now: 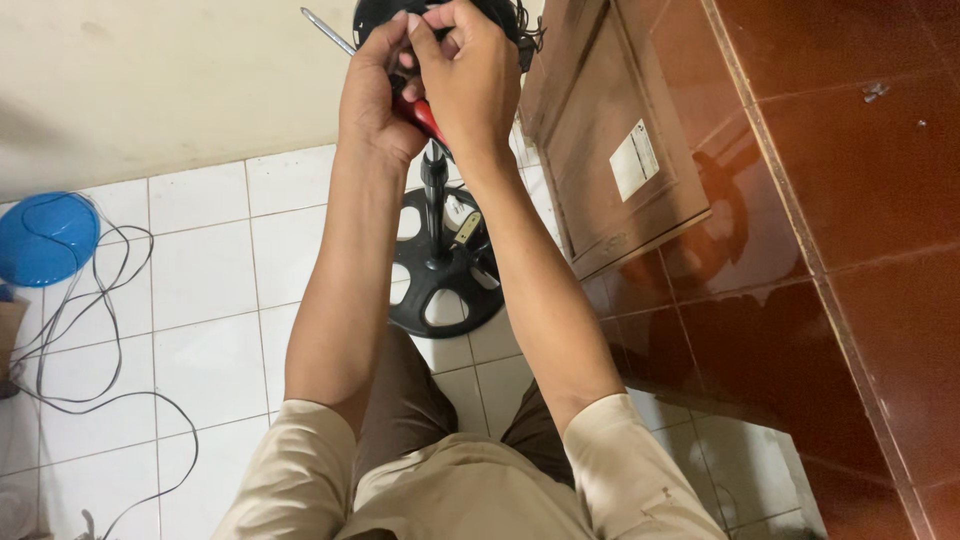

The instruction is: The person disassembles a standing electric fan using a screwdriver. They remove the front grill, unscrew the motor housing, and detach the rear grill, placing the parts on the floor.

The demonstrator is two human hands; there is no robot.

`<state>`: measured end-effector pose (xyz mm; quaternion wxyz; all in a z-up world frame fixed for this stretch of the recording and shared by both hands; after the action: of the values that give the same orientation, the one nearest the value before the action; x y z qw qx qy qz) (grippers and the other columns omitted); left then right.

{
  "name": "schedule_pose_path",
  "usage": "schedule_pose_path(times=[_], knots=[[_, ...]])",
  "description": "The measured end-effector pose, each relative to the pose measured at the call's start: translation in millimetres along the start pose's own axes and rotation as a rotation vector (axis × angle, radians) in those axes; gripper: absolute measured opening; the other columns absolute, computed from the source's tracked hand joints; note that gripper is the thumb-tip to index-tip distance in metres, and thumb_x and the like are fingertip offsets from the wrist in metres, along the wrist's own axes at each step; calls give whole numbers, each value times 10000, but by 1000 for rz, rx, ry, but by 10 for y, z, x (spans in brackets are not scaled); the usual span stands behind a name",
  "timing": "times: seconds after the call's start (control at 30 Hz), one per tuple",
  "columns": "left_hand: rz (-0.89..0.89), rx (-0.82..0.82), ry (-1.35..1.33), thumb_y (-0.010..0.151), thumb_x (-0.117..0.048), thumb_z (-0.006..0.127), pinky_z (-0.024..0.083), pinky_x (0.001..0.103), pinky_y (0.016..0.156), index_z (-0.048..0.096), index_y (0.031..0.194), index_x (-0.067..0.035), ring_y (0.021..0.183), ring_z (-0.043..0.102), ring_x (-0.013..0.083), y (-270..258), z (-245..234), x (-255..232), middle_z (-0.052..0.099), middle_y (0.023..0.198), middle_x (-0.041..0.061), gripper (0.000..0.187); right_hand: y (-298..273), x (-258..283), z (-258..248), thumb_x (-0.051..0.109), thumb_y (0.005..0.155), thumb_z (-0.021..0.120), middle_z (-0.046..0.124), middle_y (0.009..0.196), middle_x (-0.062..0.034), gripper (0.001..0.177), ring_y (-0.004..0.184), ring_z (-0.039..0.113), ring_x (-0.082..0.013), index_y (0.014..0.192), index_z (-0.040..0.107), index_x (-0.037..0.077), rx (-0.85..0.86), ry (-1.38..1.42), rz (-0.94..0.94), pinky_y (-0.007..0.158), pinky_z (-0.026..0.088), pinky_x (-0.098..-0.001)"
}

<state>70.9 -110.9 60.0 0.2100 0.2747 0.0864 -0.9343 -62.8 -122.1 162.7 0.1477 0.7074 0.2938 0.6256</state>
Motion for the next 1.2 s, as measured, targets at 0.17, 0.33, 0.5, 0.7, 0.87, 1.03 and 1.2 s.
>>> schedule_pose_path(times=[0.17, 0.33, 0.5, 0.7, 0.87, 1.03, 1.2], knots=[[7, -26, -26, 898, -213, 779, 368, 268, 472, 558, 643, -128, 517, 414, 123, 2, -20, 16, 529, 629, -17, 348, 25, 13, 0, 269, 940, 740, 732, 595, 23, 208, 452, 698, -87, 861, 729, 77, 40, 18, -27, 478, 503, -269], [-28, -25, -80, 912, -201, 758, 464, 353, 530, 669, 819, -89, 514, 412, 129, -27, -18, 28, 530, 653, -34, 171, -165, 19, -69, 301, 951, 751, 725, 791, -69, 242, 673, 708, -150, 1025, 728, 72, 111, -161, -62, 604, 533, -294], [-40, -70, -35, 925, -243, 776, 525, 388, 598, 694, 951, -81, 628, 572, 164, -15, -112, 40, 571, 705, -31, 183, -508, 101, -100, 313, 1035, 701, 695, 1152, -120, 431, 1028, 715, -250, 1377, 567, 86, 283, -152, -162, 808, 579, -355], [-29, -74, 16, 923, -275, 818, 467, 329, 628, 730, 959, -104, 635, 528, 102, 17, -179, -21, 581, 704, -56, 196, -770, 144, -222, 231, 1044, 655, 692, 1262, -173, 443, 1134, 690, -347, 1444, 540, 81, 342, -166, -169, 900, 560, -406], [-12, -57, 6, 924, -310, 798, 528, 368, 721, 715, 925, -150, 628, 538, 91, 14, -183, -67, 568, 689, -94, 181, -1034, -67, -484, 237, 1064, 633, 771, 1104, -119, 314, 977, 768, -210, 1327, 627, 65, 323, 36, 5, 862, 585, -320], [-10, -75, 2, 919, -313, 789, 550, 371, 722, 715, 906, -149, 626, 562, 96, 29, -209, -61, 615, 697, -84, 181, -1163, -118, -506, 250, 1060, 640, 772, 1037, -98, 323, 855, 710, -132, 1307, 640, 42, 248, 56, 17, 788, 566, -281], [2, -41, -22, 919, -290, 781, 565, 369, 726, 712, 904, -136, 643, 567, 111, 44, -159, -62, 635, 706, -70, 169, -1240, -113, -548, 246, 1045, 662, 763, 959, -64, 325, 770, 654, -94, 1293, 665, 36, 171, 57, 65, 714, 541, -263]])
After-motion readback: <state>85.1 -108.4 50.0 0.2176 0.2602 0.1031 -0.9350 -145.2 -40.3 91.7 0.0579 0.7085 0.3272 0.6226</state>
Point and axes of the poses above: each hand's wrist, its own y-axis towards the middle knuckle, its own z-axis out of the palm, x = y × z, the point moved 10 cm from there along y, towards the middle knuckle
